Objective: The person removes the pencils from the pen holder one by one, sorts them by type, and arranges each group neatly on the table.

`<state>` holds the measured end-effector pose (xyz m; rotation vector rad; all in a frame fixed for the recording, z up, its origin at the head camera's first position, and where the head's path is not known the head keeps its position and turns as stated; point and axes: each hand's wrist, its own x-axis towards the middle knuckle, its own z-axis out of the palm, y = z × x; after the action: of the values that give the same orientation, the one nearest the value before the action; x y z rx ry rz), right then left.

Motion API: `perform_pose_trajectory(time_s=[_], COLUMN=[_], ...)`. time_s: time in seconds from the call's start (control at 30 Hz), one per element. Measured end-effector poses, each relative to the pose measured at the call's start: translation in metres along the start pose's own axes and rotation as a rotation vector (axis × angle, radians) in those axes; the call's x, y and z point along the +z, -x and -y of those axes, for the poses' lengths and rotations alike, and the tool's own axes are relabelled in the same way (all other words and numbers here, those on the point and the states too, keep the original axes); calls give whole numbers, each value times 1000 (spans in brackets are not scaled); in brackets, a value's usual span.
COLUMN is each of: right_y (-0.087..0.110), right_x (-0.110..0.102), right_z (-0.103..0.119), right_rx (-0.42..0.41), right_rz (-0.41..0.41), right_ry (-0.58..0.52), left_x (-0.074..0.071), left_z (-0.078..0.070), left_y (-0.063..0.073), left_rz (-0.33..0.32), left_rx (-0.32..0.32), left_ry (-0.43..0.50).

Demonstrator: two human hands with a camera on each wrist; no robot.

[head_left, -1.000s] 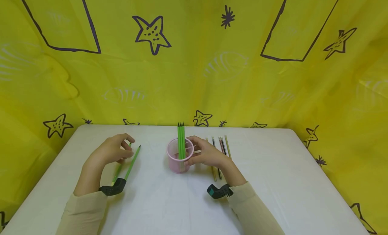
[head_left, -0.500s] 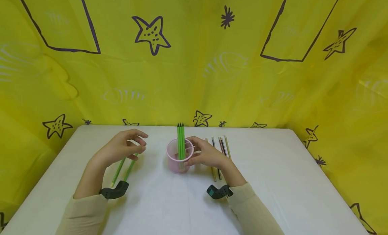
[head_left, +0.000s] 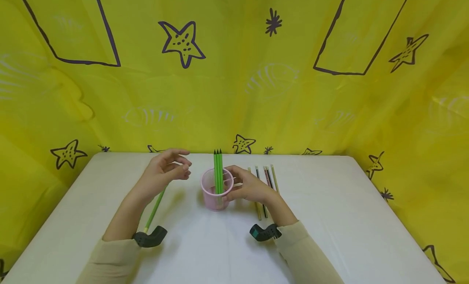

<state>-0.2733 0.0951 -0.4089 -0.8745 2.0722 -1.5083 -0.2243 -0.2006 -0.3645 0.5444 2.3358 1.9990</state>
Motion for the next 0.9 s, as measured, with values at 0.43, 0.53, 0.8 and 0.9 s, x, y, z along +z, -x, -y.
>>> perform_pose_trajectory(time_s=[0.43, 0.53, 0.8, 0.9], right_y=[0, -1, -1, 0], right_x=[2, 2, 0, 0], right_z=[1, 1, 0, 1], right_rx=[0, 2, 11, 12], right_rz=[-2, -4, -4, -5], right_ry=[-7, -11, 1, 1], left_x=[25, 29, 38, 43], left_z=[9, 11, 17, 19], left_y=[-6, -8, -12, -13], left_rz=[-86, -120, -169, -110], left_rx=[-85, -84, -181, -195], left_ry=[265, 313, 482, 432])
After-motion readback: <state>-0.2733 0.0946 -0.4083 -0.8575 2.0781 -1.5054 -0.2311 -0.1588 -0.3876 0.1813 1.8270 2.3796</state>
